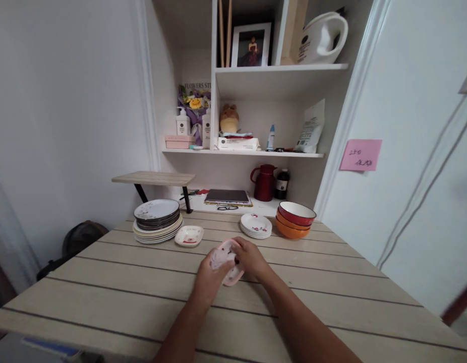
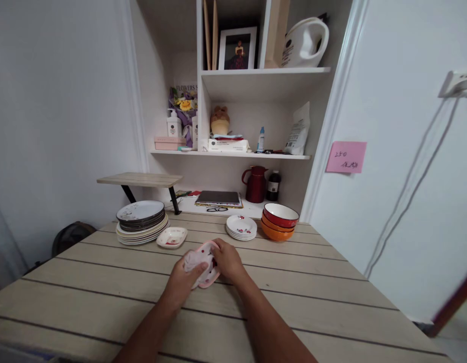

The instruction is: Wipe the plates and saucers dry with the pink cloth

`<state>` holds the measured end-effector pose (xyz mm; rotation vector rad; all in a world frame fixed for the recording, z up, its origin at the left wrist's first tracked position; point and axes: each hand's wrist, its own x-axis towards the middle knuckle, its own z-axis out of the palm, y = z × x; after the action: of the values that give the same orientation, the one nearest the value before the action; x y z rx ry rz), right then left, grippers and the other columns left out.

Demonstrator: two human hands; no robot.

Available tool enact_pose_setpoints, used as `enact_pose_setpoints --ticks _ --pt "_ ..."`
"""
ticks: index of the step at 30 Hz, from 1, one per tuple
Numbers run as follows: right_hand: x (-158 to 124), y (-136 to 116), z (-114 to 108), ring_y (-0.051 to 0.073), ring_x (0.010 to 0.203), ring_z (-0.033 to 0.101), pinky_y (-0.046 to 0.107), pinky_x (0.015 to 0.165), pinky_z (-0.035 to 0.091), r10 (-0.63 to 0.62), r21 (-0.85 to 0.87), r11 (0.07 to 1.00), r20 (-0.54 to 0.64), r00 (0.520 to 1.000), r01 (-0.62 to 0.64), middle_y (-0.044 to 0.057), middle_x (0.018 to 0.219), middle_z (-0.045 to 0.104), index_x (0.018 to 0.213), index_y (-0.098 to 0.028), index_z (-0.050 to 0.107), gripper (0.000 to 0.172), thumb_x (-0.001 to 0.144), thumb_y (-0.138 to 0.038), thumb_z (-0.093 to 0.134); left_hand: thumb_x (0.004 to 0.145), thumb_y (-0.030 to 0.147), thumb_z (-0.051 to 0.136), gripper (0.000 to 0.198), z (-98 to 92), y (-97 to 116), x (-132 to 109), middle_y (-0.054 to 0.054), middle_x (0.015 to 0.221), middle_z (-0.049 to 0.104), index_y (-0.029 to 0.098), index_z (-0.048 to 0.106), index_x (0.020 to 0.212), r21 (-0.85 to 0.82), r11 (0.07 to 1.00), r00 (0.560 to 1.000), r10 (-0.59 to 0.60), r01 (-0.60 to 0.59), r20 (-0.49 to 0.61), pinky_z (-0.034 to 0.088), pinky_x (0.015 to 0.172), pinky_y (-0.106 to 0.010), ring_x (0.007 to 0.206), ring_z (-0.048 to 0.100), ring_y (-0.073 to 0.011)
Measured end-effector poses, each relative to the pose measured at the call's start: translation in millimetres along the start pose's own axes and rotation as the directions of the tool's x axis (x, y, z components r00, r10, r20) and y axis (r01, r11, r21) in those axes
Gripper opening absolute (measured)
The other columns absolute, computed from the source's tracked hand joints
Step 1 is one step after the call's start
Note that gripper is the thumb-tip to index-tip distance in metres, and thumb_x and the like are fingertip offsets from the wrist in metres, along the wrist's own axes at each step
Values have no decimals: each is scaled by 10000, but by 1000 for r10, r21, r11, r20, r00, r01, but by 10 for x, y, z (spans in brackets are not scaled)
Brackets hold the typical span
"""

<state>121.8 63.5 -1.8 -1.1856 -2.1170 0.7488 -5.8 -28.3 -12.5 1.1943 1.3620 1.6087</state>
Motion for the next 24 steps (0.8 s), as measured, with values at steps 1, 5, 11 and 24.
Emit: enact_pose_setpoints --ticks 1,5,11,24 --pt "3 19 -35 177 879 612 253 729 406 31 -84 996 3 1000 -31 45 1007 702 1053 -211 654 307 858 -240 419 610 439 774 414 -19 9 9 -73 775 712 131 651 857 -104 994 996 -51 43 -72 543 671 -326 696 665 -203" --pt "-14 73 -157 205 907 620 272 728 376 133 -228 965 5 991 -128 60 1015 710 1063 -223 659 314 800 -193 490 595 478 791 473 -108 16 46 -82 834 713 129 647 880 -251 965 940 -154 77 -306 553 638 -302 706 676 -189" --pt "-84 11 -366 228 870 647 287 679 370 241 -321 921 17 970 -223 62 1004 718 1120 -257 625 368 806 -439 565 640 422 773 408 -146 34 61 -46 857 706 156 656 927 -351 935 860 -214 43 -463 558 600 -282 672 669 -156" --pt "-42 28 -136 192 783 606 256 637 374 261 -28 965 136 956 -260 64 892 706 872 -183 648 252 644 -131 554 585 528 748 437 -107 102 -1 -24 702 692 144 662 776 -87 988 940 -151 131 -305 505 636 -285 669 636 -182"
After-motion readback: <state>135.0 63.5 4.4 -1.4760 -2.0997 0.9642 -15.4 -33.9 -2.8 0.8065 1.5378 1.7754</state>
